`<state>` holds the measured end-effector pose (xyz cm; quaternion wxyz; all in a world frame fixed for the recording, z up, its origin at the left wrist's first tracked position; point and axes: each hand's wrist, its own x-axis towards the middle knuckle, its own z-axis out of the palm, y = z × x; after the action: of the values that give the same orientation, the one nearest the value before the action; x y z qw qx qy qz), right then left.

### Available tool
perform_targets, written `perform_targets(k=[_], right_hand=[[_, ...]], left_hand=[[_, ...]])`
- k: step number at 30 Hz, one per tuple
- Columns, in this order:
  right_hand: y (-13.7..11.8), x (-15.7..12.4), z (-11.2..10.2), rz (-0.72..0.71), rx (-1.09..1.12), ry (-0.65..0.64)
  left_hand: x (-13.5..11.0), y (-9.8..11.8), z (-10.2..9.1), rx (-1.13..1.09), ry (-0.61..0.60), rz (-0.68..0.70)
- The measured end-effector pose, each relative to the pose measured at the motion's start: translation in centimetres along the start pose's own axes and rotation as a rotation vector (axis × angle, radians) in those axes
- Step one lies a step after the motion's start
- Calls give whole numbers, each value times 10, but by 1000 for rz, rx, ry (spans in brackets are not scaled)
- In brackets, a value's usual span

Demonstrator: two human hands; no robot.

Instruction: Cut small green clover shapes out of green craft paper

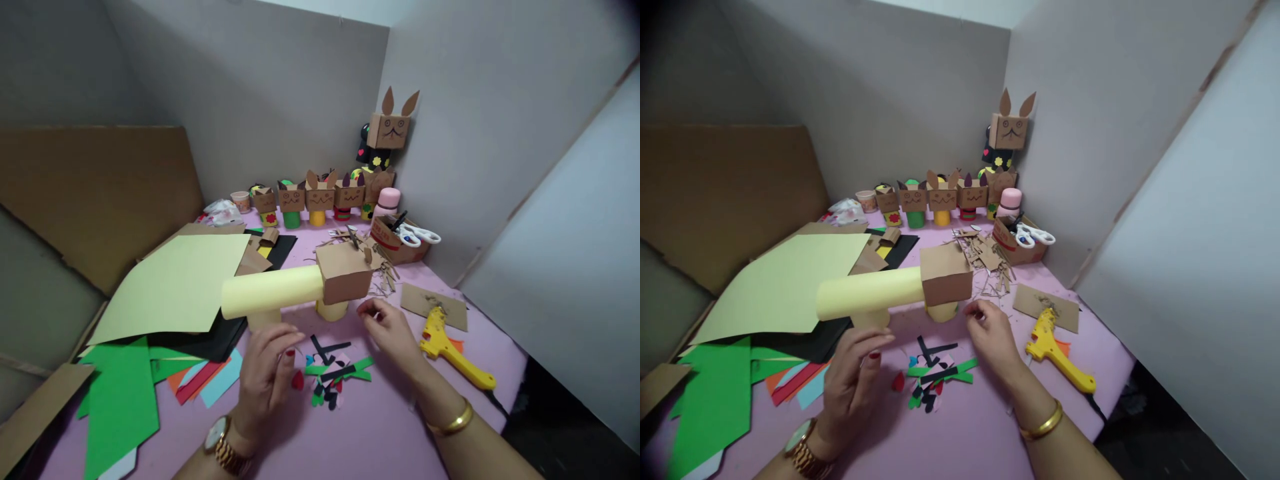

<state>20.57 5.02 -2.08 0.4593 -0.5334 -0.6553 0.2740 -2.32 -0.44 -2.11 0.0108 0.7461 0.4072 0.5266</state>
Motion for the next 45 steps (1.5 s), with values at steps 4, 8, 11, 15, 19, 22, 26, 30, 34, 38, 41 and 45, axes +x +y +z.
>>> perform_targets(k=[4,8,11,15,19,22,26,30,34,38,41,45], right_hand=[[0,0,5,-24,-86,-76],[-2,-4,4,-8,-78,-235],[-5,-9,3,-30,-34,-415],[-10,-14,3,-103,-53,-612],[-11,-13,2,-156,-121,-655],[-9,-10,0,-150,-164,-634],[-8,-9,-4,-148,-206,-635],[-10,-12,-5,-169,-257,-649],[-10,-12,-5,-182,-295,-626],[-7,-11,-2,-195,-300,-616],[-5,-10,3,-232,-316,-575],[-2,-10,12,-219,-349,-524]], left_hand=[[8,2,3,-54,-246,-128],[14,7,7,-92,-602,-161],[12,10,10,-50,-795,-122],[11,7,12,35,-837,-94],[15,3,10,27,-834,-91],[18,4,7,10,-808,-113],[17,3,5,21,-738,-186],[17,-3,3,20,-670,-289],[19,-5,1,-22,-672,-415],[22,-2,-1,-87,-657,-480],[22,-3,0,-92,-609,-469],[18,-7,5,-78,-580,-475]])
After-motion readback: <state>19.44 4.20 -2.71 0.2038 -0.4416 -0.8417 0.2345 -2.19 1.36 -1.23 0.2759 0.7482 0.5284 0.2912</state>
